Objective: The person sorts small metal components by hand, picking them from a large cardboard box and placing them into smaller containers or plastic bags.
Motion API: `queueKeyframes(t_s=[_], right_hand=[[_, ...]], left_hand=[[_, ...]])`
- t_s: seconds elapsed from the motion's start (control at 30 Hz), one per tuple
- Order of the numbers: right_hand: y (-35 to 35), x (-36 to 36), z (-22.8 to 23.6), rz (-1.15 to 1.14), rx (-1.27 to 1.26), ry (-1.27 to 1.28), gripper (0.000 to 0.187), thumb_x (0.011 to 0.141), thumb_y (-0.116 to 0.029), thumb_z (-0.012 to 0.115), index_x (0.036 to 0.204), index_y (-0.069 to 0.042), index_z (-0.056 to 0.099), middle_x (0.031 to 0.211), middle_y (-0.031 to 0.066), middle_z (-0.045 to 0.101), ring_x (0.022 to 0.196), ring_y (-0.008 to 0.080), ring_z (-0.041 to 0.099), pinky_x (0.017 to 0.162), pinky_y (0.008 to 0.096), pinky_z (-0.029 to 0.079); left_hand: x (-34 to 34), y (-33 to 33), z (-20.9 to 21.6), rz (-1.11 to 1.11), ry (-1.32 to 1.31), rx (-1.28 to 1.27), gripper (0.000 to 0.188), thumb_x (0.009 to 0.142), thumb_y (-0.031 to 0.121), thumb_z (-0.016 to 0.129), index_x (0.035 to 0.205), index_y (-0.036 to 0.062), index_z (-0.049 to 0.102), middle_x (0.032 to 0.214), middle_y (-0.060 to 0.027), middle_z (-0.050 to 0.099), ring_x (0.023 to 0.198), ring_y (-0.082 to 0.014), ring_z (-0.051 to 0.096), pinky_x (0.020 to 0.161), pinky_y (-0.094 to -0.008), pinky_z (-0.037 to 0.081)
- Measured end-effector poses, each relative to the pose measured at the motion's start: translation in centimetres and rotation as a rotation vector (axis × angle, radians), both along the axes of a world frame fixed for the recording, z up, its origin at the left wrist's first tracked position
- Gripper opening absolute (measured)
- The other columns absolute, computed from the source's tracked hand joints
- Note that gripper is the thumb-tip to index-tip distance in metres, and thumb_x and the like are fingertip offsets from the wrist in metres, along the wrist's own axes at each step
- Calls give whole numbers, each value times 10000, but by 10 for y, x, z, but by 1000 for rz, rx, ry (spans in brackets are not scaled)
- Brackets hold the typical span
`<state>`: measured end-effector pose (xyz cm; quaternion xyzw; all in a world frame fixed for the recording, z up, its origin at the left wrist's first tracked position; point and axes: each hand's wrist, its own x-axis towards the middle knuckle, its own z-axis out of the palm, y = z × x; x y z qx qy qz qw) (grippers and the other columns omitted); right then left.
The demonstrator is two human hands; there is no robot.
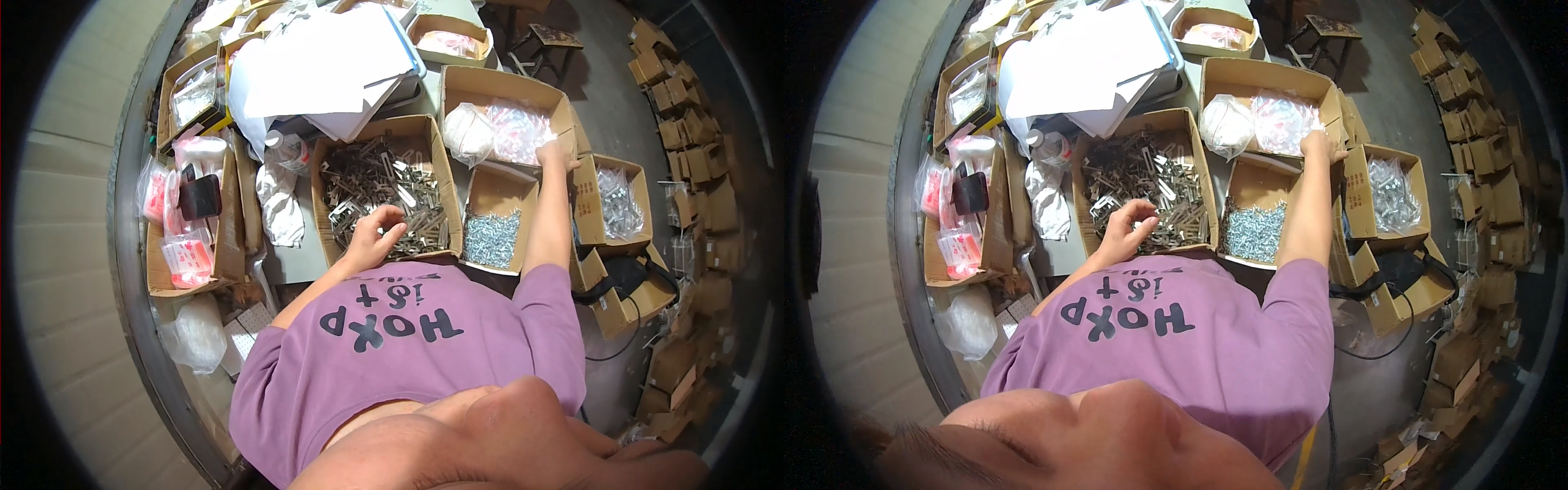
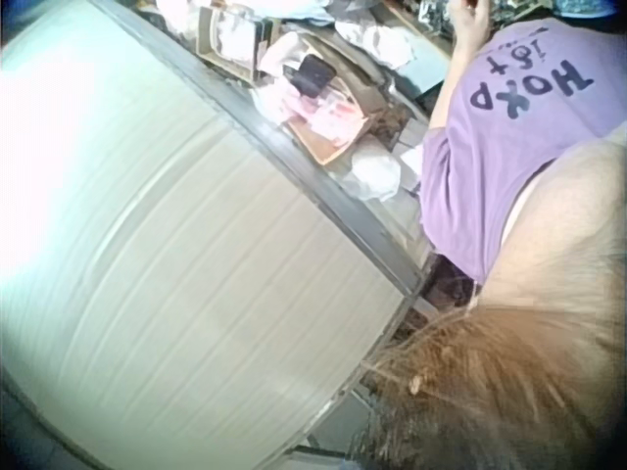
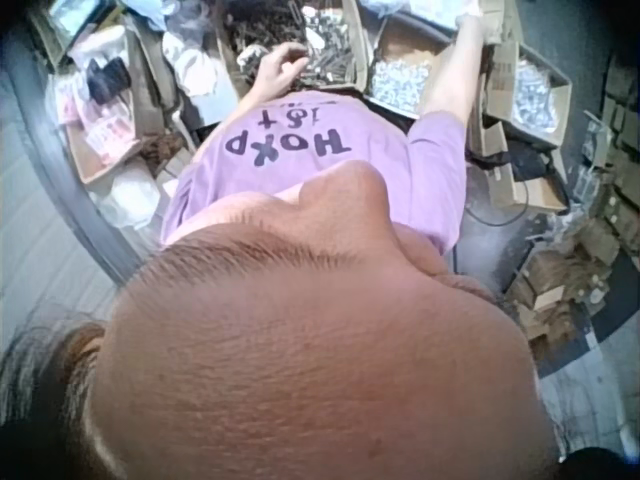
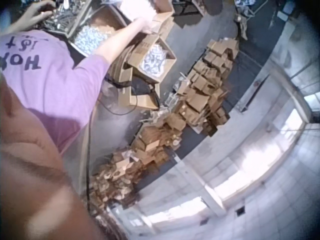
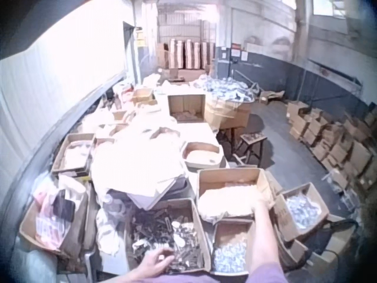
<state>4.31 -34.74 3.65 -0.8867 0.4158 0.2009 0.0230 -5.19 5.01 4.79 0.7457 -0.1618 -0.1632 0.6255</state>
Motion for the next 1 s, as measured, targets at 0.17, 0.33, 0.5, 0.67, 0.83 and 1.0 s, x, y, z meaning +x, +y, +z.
queueKeyframes(t_s=[0.17,0.33,0.5,0.67,0.83,1.0], right_hand=[[8,-43,-14,390,31,-1036,107,764,-111,582,817,-19,568,856,154,607,812,326,590,728,418,445],[115,-87,30,709,652,-1064,137,791,-73,603,907,-59,533,788,137,631,690,261,641,608,348,497],[181,-115,45,846,1097,-855,279,751,3,622,985,-48,479,834,123,642,789,252,660,696,320,510],[189,-118,42,741,1181,-796,306,750,10,619,1004,-33,456,846,153,641,832,276,659,720,331,507],[193,-119,39,756,1176,-764,323,747,-11,631,1024,-34,467,822,117,631,792,218,651,707,317,496],[193,-121,45,706,1064,-741,293,746,-39,640,998,-25,490,812,104,631,770,201,639,682,305,489]], left_hand=[[10,-15,5,-93,-60,22,209,832,110,619,994,-11,569,841,-79,631,776,-133,599,709,-257,475],[14,-20,7,-89,-276,72,356,797,163,654,1106,23,546,1036,-117,596,843,-201,580,680,-294,480],[16,-17,3,-183,-204,126,410,772,128,683,1131,5,527,1084,-105,574,947,-189,549,805,-299,444],[12,-11,0,-187,-62,-148,177,804,110,656,912,-1,571,909,-89,593,852,-152,548,776,-278,427],[9,-9,4,-226,-105,-87,131,847,51,583,926,-26,654,781,-63,606,682,-102,547,620,-233,434],[4,-5,6,-53,95,-69,73,817,47,640,826,-23,655,663,-6,607,594,-49,508,548,-212,407]])
